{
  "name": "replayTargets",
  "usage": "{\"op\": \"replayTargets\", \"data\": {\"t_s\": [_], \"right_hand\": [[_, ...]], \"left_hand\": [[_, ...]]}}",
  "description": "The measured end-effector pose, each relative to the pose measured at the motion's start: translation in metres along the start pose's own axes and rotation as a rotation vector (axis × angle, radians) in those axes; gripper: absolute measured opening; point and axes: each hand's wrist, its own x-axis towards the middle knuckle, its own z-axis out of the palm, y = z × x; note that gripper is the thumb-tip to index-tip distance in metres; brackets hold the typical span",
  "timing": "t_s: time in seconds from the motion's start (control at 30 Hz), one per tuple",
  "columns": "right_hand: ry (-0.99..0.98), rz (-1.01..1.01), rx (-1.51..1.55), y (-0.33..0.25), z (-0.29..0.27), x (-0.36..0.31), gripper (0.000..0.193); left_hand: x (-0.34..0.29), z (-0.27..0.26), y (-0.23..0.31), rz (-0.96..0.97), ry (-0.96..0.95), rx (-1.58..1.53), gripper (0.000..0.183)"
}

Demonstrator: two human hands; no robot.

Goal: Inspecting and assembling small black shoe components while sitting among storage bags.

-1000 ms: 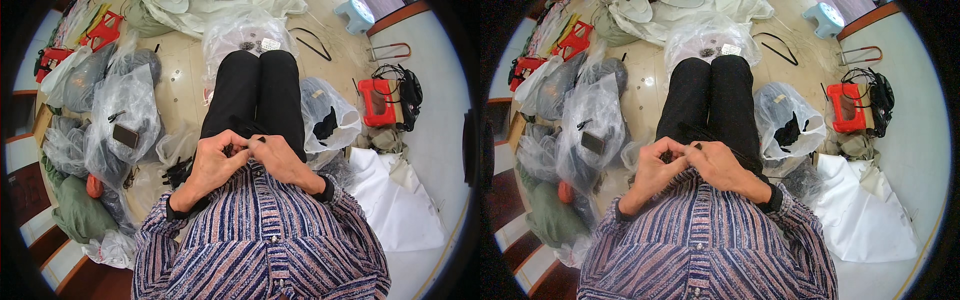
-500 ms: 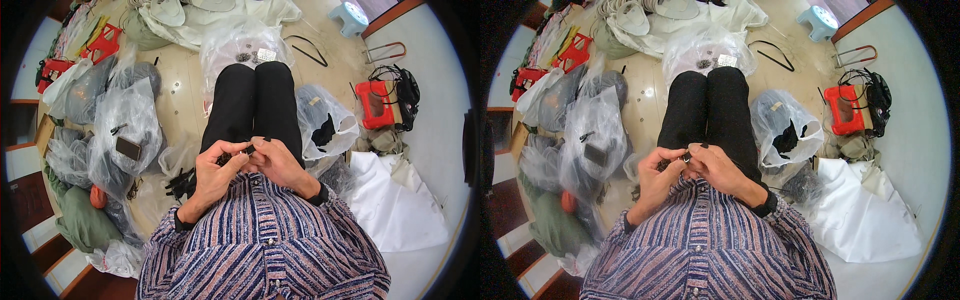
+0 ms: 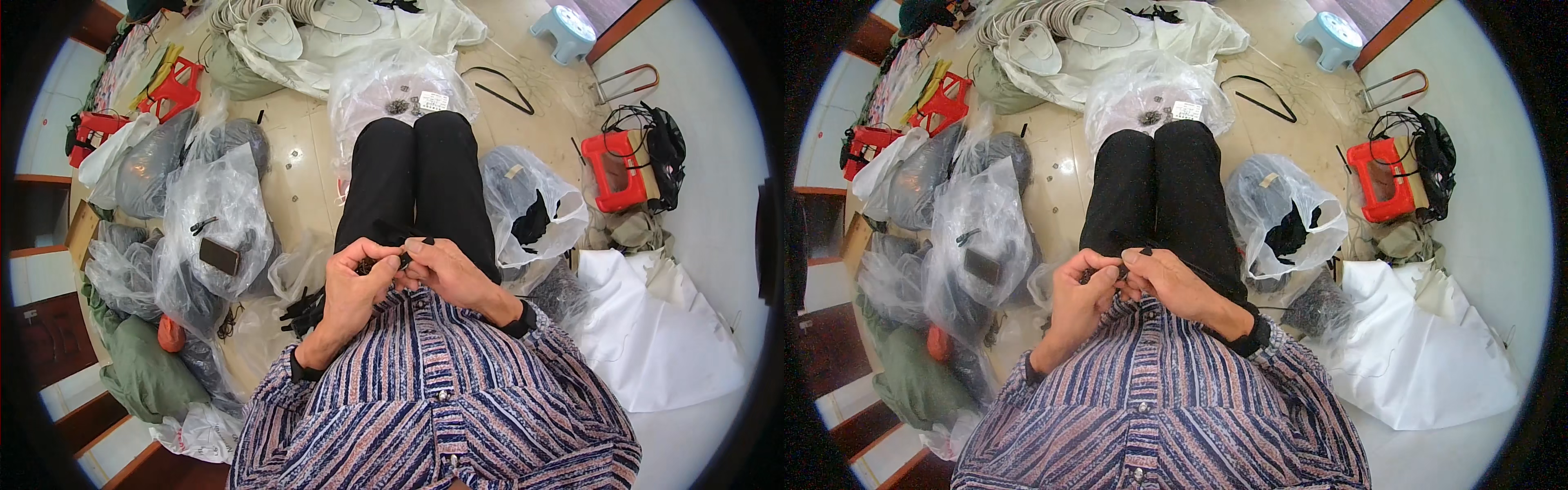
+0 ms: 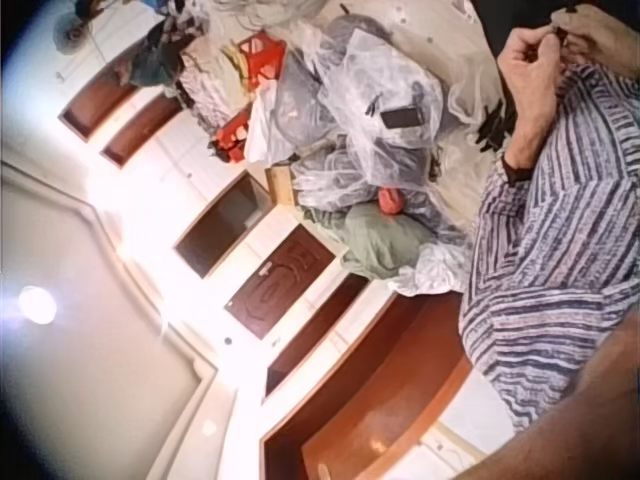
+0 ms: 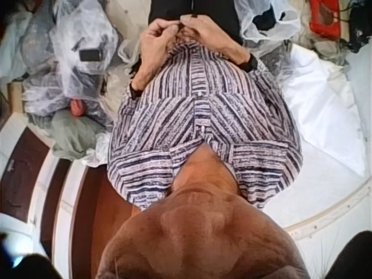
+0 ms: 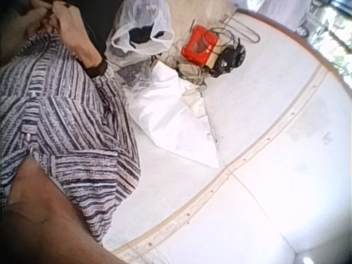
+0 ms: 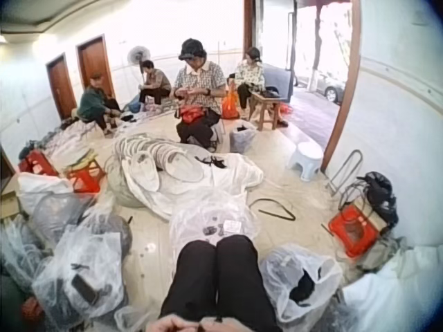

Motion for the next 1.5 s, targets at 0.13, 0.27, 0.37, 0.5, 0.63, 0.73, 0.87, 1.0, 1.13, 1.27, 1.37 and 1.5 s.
{"op": "replayTargets", "data": {"t_s": [0.13,0.27,0.37,0.5,0.63,0.73,0.87,1.0,1.13,1.27,1.37,1.5], "right_hand": [[-0.017,-0.018,-0.084,0.003,-0.003,0.001,0.044],[-0.01,-0.021,-0.035,0.001,0.0,0.001,0.043],[-0.01,0.002,0.001,-0.002,0.0,0.001,0.043],[-0.035,-0.006,-0.007,-0.007,0.002,0.0,0.042],[-0.047,0.019,-0.003,-0.009,0.002,0.001,0.041],[-0.041,0.04,-0.112,-0.025,0.006,-0.004,0.042],[-0.017,0.028,-0.201,-0.018,0.003,-0.006,0.039],[0.097,-0.301,-1.074,-0.029,0.019,-0.012,0.027],[0.02,-0.518,-1.476,-0.045,0.026,-0.013,0.016],[-0.014,-0.403,-1.364,-0.046,0.033,-0.011,0.018],[-0.043,-0.324,-1.377,-0.053,0.035,-0.011,0.019],[-0.204,-0.174,-1.14,-0.066,0.016,-0.009,0.021]], "left_hand": [[0.0,0.003,0.001,0.003,0.007,-0.025,0.007],[0.0,0.001,-0.002,0.007,0.013,-0.029,0.006],[0.001,0.0,-0.001,0.011,0.01,0.003,0.006],[0.0,-0.003,-0.002,-0.028,0.016,0.031,0.006],[0.0,0.003,0.001,0.042,0.065,0.144,0.004],[0.0,0.006,0.008,0.053,0.047,0.14,0.003],[0.001,0.003,0.011,-0.142,0.02,0.095,0.004],[0.001,0.005,0.004,0.152,0.075,0.425,0.004],[-0.007,0.009,0.007,0.219,0.132,0.539,0.007],[-0.011,0.005,0.003,0.188,0.148,0.546,0.015],[-0.01,-0.001,-0.002,0.211,0.079,0.481,0.019],[-0.012,-0.009,-0.001,0.106,-0.064,0.376,0.019]]}}
